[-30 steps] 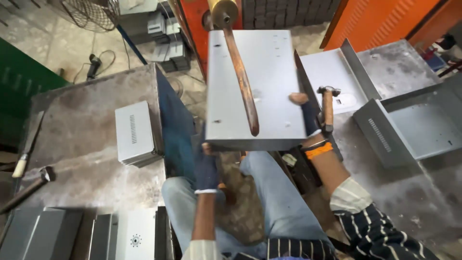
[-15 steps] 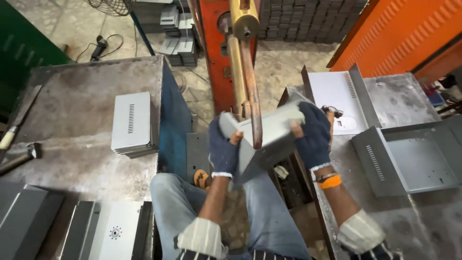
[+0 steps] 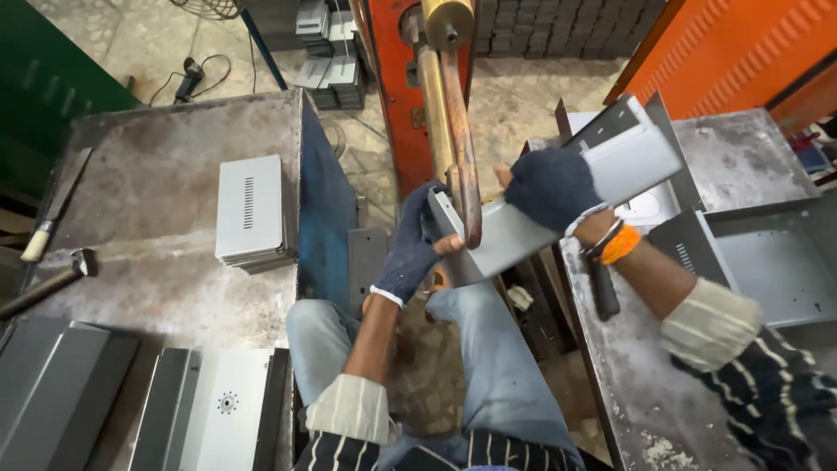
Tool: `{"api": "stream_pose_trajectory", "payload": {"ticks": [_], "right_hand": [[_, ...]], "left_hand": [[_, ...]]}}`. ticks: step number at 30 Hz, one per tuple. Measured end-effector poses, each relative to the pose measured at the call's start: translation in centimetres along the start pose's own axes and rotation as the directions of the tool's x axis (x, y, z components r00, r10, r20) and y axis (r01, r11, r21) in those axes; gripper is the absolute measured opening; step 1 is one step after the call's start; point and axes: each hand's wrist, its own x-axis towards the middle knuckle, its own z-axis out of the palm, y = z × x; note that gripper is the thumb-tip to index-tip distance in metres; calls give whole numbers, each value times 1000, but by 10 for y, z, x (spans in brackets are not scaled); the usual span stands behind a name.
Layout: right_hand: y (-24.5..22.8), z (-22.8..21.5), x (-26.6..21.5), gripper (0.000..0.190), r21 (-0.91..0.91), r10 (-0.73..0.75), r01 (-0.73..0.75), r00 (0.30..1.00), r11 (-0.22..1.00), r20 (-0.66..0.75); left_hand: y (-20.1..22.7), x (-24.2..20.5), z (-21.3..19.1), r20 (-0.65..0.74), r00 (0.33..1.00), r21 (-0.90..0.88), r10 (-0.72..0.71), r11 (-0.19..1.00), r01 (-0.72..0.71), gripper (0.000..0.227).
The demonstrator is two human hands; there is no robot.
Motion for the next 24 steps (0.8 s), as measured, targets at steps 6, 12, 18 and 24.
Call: {"api": "stream_pose_trajectory", "payload": {"ticks": [6, 12, 18, 24], "right_hand": [[-6, -15, -13, 50, -127, -86, 78, 995, 989, -57], [-8, -18, -18, 42, -138, -122, 118, 992, 983, -19], [-7, -16, -21, 49, -142, -91, 88, 996, 986, -15], [-13, -23, -23, 50, -128, -34, 37, 999, 991, 29]], "left_hand": [[-1, -13, 9, 48, 999, -96, -21, 995, 25, 100], [-3, -15, 6, 72, 997, -109, 6, 994, 2, 100], [-3, -21, 10, 59, 998, -121, 21, 993, -13, 96], [-3, -21, 12, 63, 998, -260, -21, 965, 36, 97]]}}
